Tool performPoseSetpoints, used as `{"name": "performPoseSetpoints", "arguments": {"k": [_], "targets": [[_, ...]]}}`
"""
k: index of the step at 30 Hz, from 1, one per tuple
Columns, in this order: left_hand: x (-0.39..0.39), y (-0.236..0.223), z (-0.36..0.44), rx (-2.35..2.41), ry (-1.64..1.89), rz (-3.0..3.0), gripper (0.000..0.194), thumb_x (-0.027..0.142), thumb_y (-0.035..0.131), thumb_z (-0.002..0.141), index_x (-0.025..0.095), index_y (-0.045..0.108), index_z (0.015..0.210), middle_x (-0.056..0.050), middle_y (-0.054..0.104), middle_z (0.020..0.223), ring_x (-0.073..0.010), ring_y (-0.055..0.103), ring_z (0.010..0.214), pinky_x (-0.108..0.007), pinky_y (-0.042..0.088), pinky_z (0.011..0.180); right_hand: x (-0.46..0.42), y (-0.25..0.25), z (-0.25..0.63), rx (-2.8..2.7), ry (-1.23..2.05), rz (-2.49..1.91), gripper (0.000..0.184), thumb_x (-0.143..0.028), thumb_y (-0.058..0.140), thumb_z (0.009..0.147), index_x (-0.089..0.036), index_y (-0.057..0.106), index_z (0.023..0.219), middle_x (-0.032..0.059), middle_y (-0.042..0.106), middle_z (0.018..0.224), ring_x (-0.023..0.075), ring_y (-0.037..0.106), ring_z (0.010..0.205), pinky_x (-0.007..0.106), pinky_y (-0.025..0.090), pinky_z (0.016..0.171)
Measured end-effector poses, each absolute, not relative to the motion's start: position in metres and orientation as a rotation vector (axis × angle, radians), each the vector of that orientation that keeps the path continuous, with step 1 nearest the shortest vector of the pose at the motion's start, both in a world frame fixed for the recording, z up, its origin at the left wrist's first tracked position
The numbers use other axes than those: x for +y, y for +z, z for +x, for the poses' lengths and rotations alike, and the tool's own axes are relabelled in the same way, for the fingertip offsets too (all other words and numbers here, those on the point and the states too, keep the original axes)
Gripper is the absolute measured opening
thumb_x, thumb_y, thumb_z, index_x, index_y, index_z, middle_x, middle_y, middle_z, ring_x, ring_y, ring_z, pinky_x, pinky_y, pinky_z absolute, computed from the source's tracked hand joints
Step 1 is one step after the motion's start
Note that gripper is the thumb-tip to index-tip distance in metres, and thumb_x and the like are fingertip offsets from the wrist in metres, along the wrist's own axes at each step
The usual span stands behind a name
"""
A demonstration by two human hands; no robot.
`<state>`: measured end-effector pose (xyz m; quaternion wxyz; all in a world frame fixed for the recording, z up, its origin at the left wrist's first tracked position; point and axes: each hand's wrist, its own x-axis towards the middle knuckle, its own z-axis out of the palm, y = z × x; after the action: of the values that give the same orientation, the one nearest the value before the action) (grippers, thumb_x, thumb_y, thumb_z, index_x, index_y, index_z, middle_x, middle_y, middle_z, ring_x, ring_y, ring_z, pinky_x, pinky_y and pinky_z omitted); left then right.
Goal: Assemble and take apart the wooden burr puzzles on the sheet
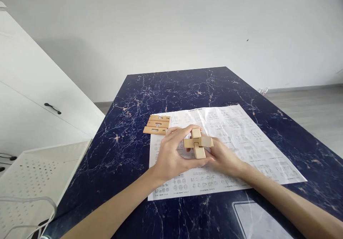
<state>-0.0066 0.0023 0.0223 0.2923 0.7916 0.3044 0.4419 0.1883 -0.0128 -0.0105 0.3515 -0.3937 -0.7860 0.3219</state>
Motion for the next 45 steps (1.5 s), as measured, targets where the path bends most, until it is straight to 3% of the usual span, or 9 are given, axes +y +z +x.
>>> {"name": "performPoseSetpoints", "arguments": {"k": [7,16,24,31,33,36,39,42,45], "targets": [[0.002,0.025,-0.007,0.752,1.201,2.185,0.060,0.043,0.094,0.076,0.027,0.066,0.127,-0.003,0.081,0.115,-0.0251,0.075,0.099,-0.044,0.052,0.100,-0.017,-0.004,0.191,-2.015,0.858,-0.983,0.017,-0.019,0.048,0.100,-0.022,0.052,0.083,-0.0001,0.062,0.078,0.0139,0.052,0.062,0.026,0.044,0.057],[0.020,0.029,-0.018,0.490,1.009,2.168,0.065,0.042,0.097,0.071,0.027,0.070,0.128,-0.006,0.079,0.125,-0.0310,0.071,0.124,-0.047,0.051,0.110,-0.013,0.005,0.199,-2.130,1.112,-0.896,0.021,-0.025,0.055,0.103,-0.021,0.066,0.086,0.0010,0.067,0.079,0.0162,0.061,0.070,0.030,0.055,0.067],[0.019,0.028,-0.018,0.563,0.950,2.063,0.066,0.045,0.098,0.070,0.029,0.071,0.128,-0.005,0.077,0.129,-0.0306,0.071,0.122,-0.049,0.052,0.111,-0.013,-0.003,0.197,-2.079,1.083,-0.969,0.018,-0.021,0.052,0.103,-0.022,0.070,0.101,0.0029,0.074,0.093,0.0181,0.068,0.080,0.032,0.056,0.073],[0.022,0.026,-0.021,0.627,0.818,1.925,0.065,0.036,0.101,0.067,0.028,0.072,0.124,-0.005,0.076,0.130,-0.0306,0.069,0.122,-0.048,0.052,0.112,-0.015,0.003,0.194,-1.936,1.370,-1.004,0.021,-0.028,0.054,0.106,-0.021,0.062,0.088,-0.0002,0.062,0.076,0.0152,0.058,0.068,0.030,0.051,0.065],[0.023,0.026,-0.022,0.643,0.782,1.865,0.062,0.037,0.099,0.070,0.027,0.071,0.125,-0.006,0.076,0.127,-0.0298,0.071,0.118,-0.046,0.055,0.108,-0.013,0.006,0.195,-1.828,1.565,-0.874,0.011,-0.031,0.059,0.105,-0.021,0.064,0.104,0.0011,0.063,0.084,0.0150,0.059,0.071,0.030,0.053,0.065],[0.024,0.025,-0.022,0.683,0.775,1.825,0.058,0.042,0.094,0.077,0.027,0.070,0.127,-0.006,0.075,0.122,-0.0285,0.072,0.112,-0.044,0.059,0.099,-0.009,0.010,0.199,-1.675,1.790,-0.591,0.046,-0.036,0.070,0.099,-0.020,0.056,0.140,0.0098,0.068,0.114,0.0203,0.067,0.090,0.036,0.058,0.076],[0.025,0.022,-0.022,0.705,0.800,1.862,0.057,0.039,0.093,0.078,0.027,0.068,0.128,-0.006,0.075,0.120,-0.0278,0.072,0.109,-0.043,0.060,0.094,-0.006,0.013,0.200,-1.566,1.867,-0.463,0.062,-0.050,0.069,0.098,-0.019,0.053,0.150,0.0172,0.067,0.133,0.0292,0.068,0.112,0.045,0.059,0.089],[0.027,0.016,-0.021,0.701,0.856,1.954,0.065,0.038,0.097,0.072,0.028,0.068,0.129,-0.008,0.073,0.128,-0.0302,0.071,0.116,-0.048,0.057,0.102,-0.008,0.012,0.196,-1.490,1.832,-0.621,0.060,-0.052,0.060,0.105,-0.020,0.050,0.154,0.0174,0.071,0.132,0.0312,0.069,0.120,0.050,0.057,0.099],[0.028,0.011,-0.021,0.704,0.924,2.026,0.068,0.040,0.099,0.070,0.029,0.068,0.130,-0.009,0.067,0.142,-0.0327,0.064,0.130,-0.053,0.051,0.114,-0.013,0.011,0.190,-1.427,1.802,-0.759,0.066,-0.054,0.054,0.108,-0.024,0.035,0.163,0.0166,0.074,0.128,0.0300,0.072,0.114,0.053,0.056,0.102]]}}
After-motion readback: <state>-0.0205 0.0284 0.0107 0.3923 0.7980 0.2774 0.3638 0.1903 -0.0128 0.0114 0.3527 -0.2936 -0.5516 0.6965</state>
